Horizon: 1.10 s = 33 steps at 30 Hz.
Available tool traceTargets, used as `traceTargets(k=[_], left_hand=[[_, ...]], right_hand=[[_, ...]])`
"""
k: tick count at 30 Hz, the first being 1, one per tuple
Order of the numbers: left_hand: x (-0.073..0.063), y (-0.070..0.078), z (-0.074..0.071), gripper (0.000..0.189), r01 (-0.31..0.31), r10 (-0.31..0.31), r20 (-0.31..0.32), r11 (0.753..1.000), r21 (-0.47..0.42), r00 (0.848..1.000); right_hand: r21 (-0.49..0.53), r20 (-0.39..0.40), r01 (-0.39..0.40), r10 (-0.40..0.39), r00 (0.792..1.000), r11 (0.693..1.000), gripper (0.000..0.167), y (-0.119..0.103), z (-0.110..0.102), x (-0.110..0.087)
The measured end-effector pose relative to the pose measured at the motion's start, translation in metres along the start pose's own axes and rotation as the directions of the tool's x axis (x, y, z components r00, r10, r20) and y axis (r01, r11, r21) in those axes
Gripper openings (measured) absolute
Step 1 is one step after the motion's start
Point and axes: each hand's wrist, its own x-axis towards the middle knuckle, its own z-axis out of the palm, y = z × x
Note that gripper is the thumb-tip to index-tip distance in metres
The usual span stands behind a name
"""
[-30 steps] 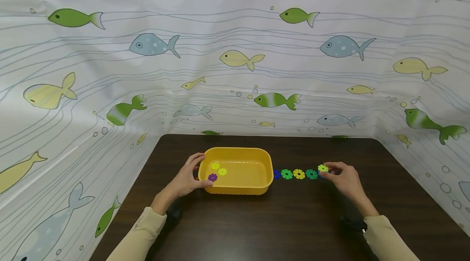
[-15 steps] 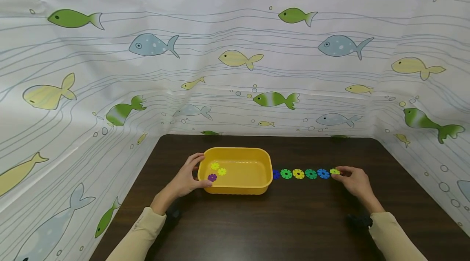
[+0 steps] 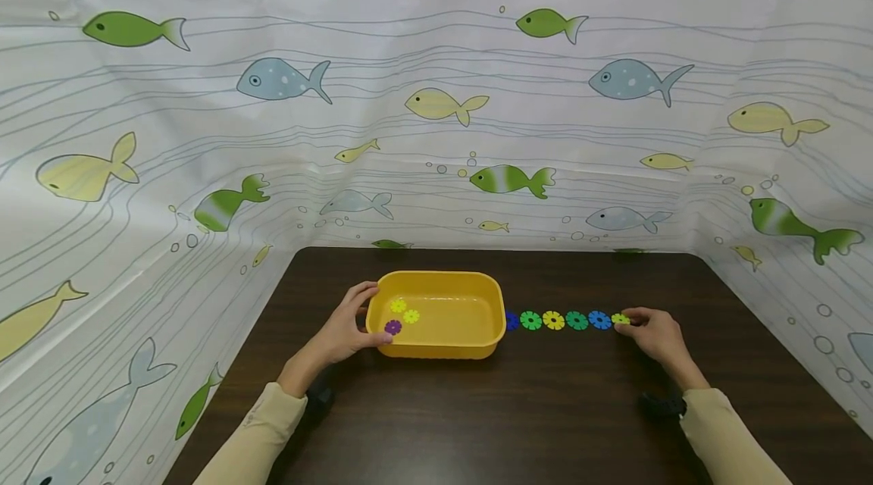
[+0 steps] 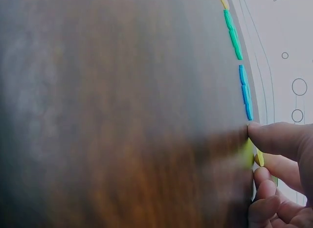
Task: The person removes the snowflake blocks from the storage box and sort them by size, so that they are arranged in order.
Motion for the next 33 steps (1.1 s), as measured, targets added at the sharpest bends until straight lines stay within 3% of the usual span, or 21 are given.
traceTargets(k=[14, 20, 24, 33], left_hand=[[-0.002, 0.000, -0.002, 0.098, 0.001, -0.001, -0.006, 1.000, -0.004, 1.000], [0.000, 0.000, -0.002, 0.097, -0.021, 0.021, 0.001, 1.000, 0.002, 1.000], [0.002, 0.000, -0.002, 0.097, -0.019, 0.019, -0.007, 1.000, 0.005, 1.000], [0.001, 0.000, -0.002, 0.098, -0.007, 0.007, -0.003, 1.000, -0.002, 1.000]], right_hand=[[-0.010, -0.005, -0.013, 0.013, 1.000, 1.000, 0.052, -0.007, -0.001, -0.001], [-0.034, -0.118, 0.018, -0.022, 0.993, 0.999, 0.048, -0.014, -0.001, -0.008], [-0.043, -0.156, 0.063, -0.068, 0.985, 0.997, 0.047, -0.027, -0.003, -0.012], [-0.011, -0.142, 0.144, -0.144, 0.979, 0.990, 0.043, -0.071, 0.000, -0.016]])
